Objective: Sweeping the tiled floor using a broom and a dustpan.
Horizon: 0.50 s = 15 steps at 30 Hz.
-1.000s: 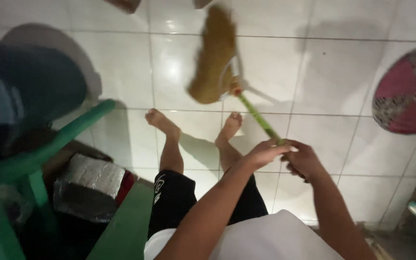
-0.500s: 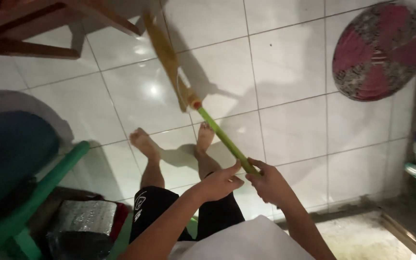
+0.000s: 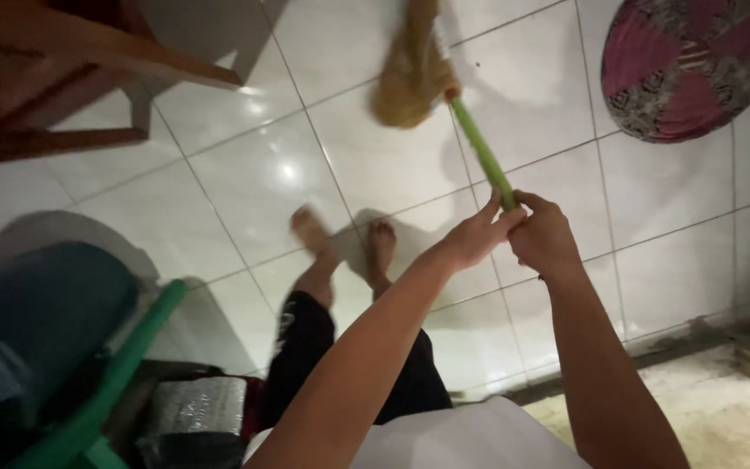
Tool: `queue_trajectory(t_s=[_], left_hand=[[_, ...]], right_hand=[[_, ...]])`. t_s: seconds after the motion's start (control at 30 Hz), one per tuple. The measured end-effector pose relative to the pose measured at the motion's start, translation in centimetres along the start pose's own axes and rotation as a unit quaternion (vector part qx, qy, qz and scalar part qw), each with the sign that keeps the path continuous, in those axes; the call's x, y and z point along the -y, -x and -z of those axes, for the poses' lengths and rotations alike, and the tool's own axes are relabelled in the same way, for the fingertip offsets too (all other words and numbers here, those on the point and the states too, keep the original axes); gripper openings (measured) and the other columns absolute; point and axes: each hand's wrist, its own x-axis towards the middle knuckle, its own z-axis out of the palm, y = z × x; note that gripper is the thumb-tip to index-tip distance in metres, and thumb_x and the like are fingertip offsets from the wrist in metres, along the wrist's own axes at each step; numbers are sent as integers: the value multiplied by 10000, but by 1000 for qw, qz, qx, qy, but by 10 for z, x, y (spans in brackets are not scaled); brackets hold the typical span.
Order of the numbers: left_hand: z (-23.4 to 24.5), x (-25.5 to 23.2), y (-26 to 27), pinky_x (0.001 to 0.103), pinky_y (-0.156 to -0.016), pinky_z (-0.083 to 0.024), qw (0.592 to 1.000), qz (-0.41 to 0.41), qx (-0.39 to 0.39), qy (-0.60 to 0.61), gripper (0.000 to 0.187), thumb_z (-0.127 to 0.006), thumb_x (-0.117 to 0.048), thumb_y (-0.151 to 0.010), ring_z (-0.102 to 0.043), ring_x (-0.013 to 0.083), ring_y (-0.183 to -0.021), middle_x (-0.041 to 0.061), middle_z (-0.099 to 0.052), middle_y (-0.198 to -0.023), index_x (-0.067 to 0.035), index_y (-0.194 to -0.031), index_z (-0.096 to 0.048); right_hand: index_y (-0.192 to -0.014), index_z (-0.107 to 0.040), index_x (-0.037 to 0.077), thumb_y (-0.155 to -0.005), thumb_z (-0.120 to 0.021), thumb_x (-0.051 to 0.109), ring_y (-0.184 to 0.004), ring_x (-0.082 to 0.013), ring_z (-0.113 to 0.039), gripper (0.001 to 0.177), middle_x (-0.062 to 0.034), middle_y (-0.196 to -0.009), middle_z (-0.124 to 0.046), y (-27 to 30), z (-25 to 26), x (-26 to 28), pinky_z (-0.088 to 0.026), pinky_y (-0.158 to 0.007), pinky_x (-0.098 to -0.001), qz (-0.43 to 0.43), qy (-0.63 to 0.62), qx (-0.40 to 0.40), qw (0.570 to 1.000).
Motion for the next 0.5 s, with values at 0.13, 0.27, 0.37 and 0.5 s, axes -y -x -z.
queue_trajectory(t_s=[0.13, 0.27, 0.37, 0.5], left_hand=[[23, -32, 41, 411, -1114, -369, 996, -7, 18, -89, 947, -459, -628, -961, -489, 340, -1385, 228, -512, -1496, -136, -1665, -62], [42, -25, 84, 316, -1080, -427, 992, -72, 81, -68, 850, -589, -460, -997, -535, 244, -1357, 171, -448, -1574, -54, -1632, -195], [62, -72, 132, 328, -939, -515, 987, 29, 116, -105, 718, -590, -373, -995, -647, 249, -1099, 208, -704, -1255, -51, -1596, -364], [79, -32, 119, 298, -970, -513, 989, -54, 123, -69, 627, -622, -358, -1009, -645, 161, -1154, 113, -680, -1308, 7, -1493, -462]], right_hand=[[-1477, -550, 130, -944, -573, 155, -555, -216, -636, 534, -166, -760, -713, 47, 4, 41, -520, -514, -379, -6, 70, -55, 996], [-1506, -526, 189, -942, -628, 220, -650, -276, -680, 574, -201, -880, -736, 95, 10, 56, -549, -600, -411, -54, 100, -27, 993], [-1477, -545, 184, -921, -680, 258, -675, -260, -702, 577, -195, -879, -765, 112, 1, 48, -555, -632, -387, -51, 106, 18, 993], [-1389, -624, 146, -871, -712, 231, -676, -210, -719, 532, -171, -851, -790, 84, -19, 35, -554, -650, -356, 17, 81, 43, 996]])
